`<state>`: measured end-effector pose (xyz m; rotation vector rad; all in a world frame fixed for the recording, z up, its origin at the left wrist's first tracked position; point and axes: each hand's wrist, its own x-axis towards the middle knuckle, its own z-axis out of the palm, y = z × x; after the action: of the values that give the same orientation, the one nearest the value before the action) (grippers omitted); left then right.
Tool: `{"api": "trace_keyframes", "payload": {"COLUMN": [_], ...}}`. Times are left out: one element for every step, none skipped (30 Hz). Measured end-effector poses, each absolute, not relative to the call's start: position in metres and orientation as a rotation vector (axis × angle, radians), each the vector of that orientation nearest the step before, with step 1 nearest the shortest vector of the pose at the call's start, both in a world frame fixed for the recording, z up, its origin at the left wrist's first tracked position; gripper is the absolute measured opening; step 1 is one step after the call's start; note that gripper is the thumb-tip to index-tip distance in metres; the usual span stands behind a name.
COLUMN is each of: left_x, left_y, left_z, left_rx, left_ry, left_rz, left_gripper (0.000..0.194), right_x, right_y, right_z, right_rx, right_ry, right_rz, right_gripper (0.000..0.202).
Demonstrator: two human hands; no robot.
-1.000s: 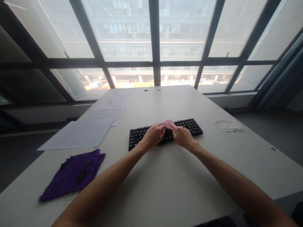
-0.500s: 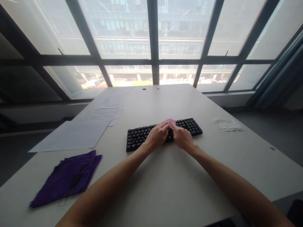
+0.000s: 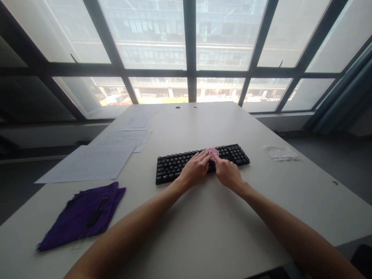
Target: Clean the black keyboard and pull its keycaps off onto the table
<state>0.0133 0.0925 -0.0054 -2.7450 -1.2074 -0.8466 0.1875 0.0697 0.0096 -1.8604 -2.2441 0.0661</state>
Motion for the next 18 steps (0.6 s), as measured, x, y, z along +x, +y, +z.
{"api": "trace_keyframes", "payload": {"left_x": [0.014, 0.014, 0.015, 0.016, 0.017, 0.018, 0.02, 0.021, 0.023, 0.024, 0.026, 0.027, 0.029, 0.029, 0.03, 0.03, 0.03, 0.03], "left_y": [0.092, 0.091, 0.09, 0.089, 0.087, 0.084, 0.082, 0.079, 0.076, 0.074, 0.072, 0.071, 0.07, 0.07, 0.071, 0.071, 0.072, 0.073], "left_z": [-0.006, -0.006, -0.005, -0.005, -0.005, -0.004, -0.003, -0.002, -0.002, -0.001, -0.001, -0.002, -0.002, -0.003, -0.003, -0.004, -0.005, -0.006], "left_rx": [-2.743, -2.742, -2.739, -2.735, -2.73, -2.724, -2.721, -2.727, -2.738, -2.754, -2.77, -2.785, -2.796, -2.804, -2.81, -2.817, -2.823, -2.828], "left_ry": [-1.205, -1.196, -1.184, -1.17, -1.16, -1.155, -1.153, -1.15, -1.144, -1.135, -1.125, -1.114, -1.105, -1.096, -1.089, -1.081, -1.077, -1.075], "left_rz": [-0.854, -0.869, -0.891, -0.917, -0.943, -0.97, -0.991, -1.001, -1.002, -0.998, -0.99, -0.982, -0.975, -0.972, -0.967, -0.958, -0.946, -0.932], "left_gripper": [0.045, 0.046, 0.046, 0.047, 0.048, 0.047, 0.046, 0.044, 0.042, 0.04, 0.039, 0.039, 0.041, 0.043, 0.045, 0.047, 0.049, 0.05], "right_x": [0.188, 0.19, 0.191, 0.193, 0.196, 0.199, 0.203, 0.207, 0.211, 0.215, 0.219, 0.223, 0.226, 0.228, 0.229, 0.23, 0.229, 0.228], "right_y": [0.07, 0.07, 0.069, 0.068, 0.067, 0.065, 0.064, 0.062, 0.061, 0.06, 0.059, 0.059, 0.058, 0.058, 0.058, 0.057, 0.057, 0.056], "right_z": [0.011, 0.012, 0.013, 0.013, 0.014, 0.013, 0.013, 0.011, 0.009, 0.007, 0.005, 0.003, 0.002, 0.001, 0.0, 0.001, 0.002, 0.003], "right_rx": [-1.856, -1.845, -1.831, -1.811, -1.783, -1.748, -1.699, -1.644, -1.589, -1.55, -1.523, -1.506, -1.503, -1.508, -1.522, -1.541, -1.563, -1.586], "right_ry": [-2.238, -2.228, -2.213, -2.201, -2.192, -2.191, -2.204, -2.223, -2.249, -2.269, -2.283, -2.294, -2.302, -2.31, -2.317, -2.324, -2.332, -2.339], "right_rz": [0.065, 0.063, 0.06, 0.057, 0.056, 0.057, 0.066, 0.08, 0.099, 0.114, 0.127, 0.139, 0.148, 0.156, 0.162, 0.169, 0.176, 0.185], "right_gripper": [0.053, 0.052, 0.051, 0.05, 0.049, 0.049, 0.048, 0.048, 0.048, 0.048, 0.047, 0.047, 0.047, 0.046, 0.046, 0.046, 0.046, 0.046]}}
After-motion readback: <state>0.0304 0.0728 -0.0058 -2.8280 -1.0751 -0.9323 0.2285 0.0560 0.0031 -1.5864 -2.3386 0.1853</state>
